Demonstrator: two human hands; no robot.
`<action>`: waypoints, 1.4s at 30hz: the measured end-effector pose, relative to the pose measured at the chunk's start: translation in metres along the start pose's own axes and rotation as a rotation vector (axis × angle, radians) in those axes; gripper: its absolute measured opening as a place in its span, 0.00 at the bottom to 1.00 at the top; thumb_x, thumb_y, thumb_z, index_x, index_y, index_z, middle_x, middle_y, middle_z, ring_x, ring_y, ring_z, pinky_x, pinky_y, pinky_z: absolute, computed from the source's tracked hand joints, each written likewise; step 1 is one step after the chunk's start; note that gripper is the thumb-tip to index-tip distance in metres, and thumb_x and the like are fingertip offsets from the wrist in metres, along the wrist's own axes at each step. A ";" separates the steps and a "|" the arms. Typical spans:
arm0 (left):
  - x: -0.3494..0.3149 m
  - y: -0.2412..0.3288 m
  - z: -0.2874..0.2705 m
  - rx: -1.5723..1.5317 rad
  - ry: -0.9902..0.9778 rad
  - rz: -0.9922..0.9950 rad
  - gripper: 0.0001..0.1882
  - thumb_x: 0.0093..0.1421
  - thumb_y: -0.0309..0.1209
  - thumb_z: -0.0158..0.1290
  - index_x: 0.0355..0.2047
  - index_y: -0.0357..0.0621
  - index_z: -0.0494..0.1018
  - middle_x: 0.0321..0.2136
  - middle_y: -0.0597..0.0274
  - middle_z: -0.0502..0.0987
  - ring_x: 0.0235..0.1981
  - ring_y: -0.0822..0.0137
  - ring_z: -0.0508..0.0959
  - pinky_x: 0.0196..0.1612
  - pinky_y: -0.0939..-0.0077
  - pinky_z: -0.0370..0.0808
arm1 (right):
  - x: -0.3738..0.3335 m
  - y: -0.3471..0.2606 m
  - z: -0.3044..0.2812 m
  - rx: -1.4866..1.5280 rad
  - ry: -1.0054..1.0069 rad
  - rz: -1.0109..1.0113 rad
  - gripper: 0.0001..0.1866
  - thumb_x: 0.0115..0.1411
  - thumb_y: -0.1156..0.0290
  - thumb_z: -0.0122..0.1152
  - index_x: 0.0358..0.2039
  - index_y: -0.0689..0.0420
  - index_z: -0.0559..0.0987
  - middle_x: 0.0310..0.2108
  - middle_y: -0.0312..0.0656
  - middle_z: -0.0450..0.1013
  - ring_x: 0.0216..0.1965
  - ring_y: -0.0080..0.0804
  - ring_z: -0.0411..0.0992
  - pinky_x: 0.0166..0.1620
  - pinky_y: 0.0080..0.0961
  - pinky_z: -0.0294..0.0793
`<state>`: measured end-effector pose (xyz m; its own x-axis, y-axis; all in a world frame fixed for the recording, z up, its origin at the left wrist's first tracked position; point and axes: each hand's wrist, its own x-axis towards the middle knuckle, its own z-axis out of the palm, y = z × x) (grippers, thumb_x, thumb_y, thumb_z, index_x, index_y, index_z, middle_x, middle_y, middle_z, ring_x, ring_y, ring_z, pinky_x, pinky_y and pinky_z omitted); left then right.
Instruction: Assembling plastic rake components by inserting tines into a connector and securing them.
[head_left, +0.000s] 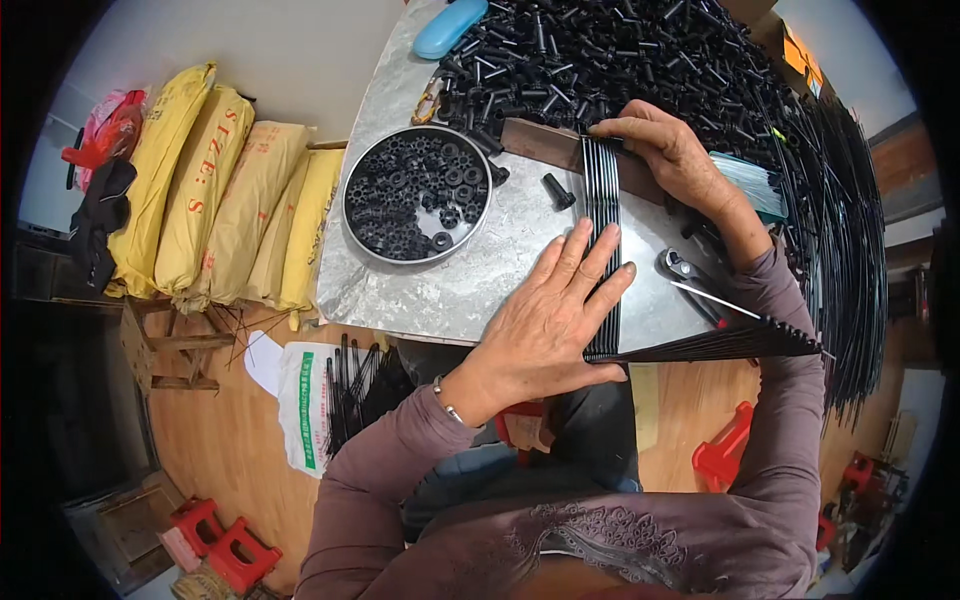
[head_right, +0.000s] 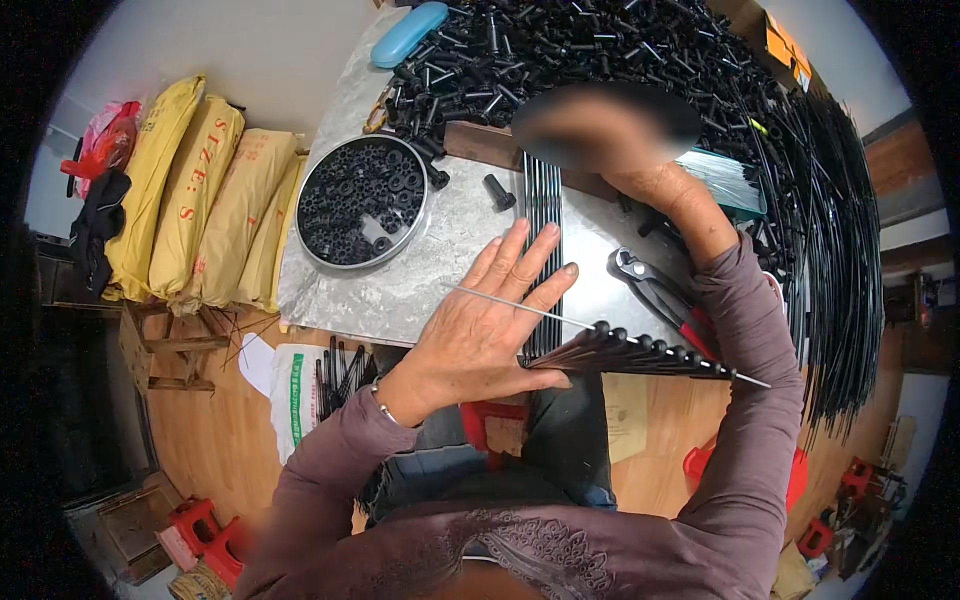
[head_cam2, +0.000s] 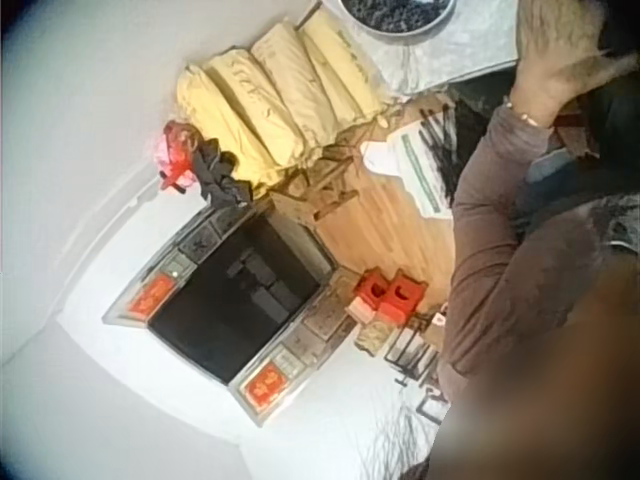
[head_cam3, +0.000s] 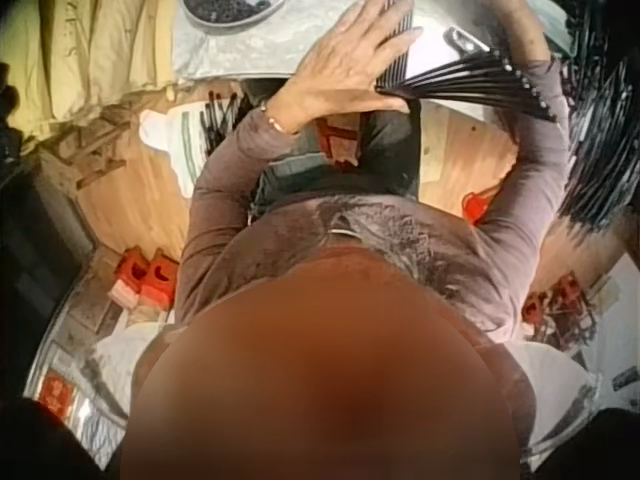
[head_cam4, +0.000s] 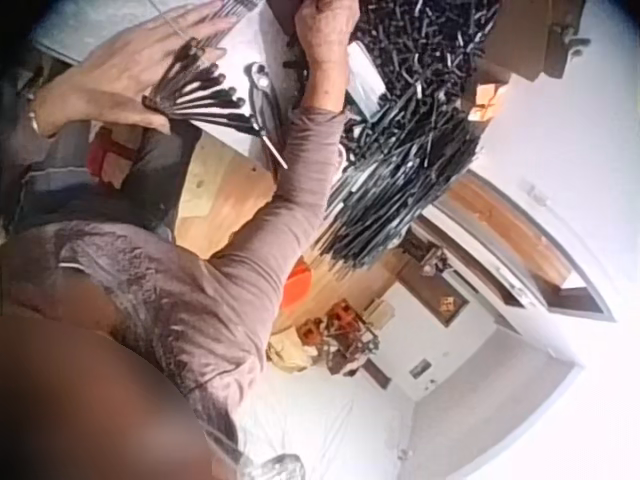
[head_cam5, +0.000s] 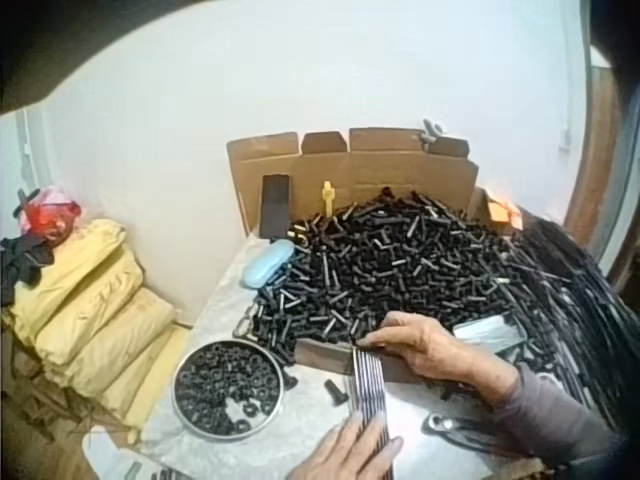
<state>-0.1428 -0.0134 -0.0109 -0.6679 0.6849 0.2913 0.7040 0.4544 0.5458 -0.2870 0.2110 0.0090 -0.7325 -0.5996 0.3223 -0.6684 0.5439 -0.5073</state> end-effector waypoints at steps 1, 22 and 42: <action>0.000 0.000 -0.001 0.003 0.007 0.004 0.50 0.41 0.52 0.66 0.61 0.43 0.60 0.66 0.42 0.49 0.67 0.40 0.49 0.66 0.49 0.51 | 0.000 0.000 0.002 -0.001 -0.004 0.001 0.18 0.56 0.87 0.50 0.45 0.57 0.79 0.34 0.39 0.70 0.35 0.29 0.71 0.40 0.22 0.70; -0.001 -0.003 0.004 -0.007 0.016 0.018 0.47 0.44 0.52 0.64 0.59 0.36 0.62 0.65 0.39 0.50 0.67 0.43 0.48 0.68 0.55 0.48 | -0.023 -0.015 -0.002 -0.329 0.170 0.241 0.06 0.54 0.80 0.58 0.34 0.61 0.78 0.31 0.42 0.72 0.33 0.38 0.74 0.37 0.27 0.73; -0.003 -0.003 0.003 -0.032 0.058 0.012 0.47 0.40 0.49 0.67 0.58 0.40 0.63 0.64 0.41 0.52 0.66 0.41 0.52 0.66 0.51 0.54 | -0.011 -0.011 -0.017 0.018 -0.067 0.429 0.04 0.58 0.79 0.55 0.34 0.63 0.76 0.26 0.34 0.72 0.31 0.19 0.67 0.36 0.20 0.69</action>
<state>-0.1420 -0.0154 -0.0158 -0.6728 0.6557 0.3427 0.7047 0.4269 0.5667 -0.2741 0.2216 0.0252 -0.9331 -0.3587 0.0269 -0.3025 0.7421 -0.5981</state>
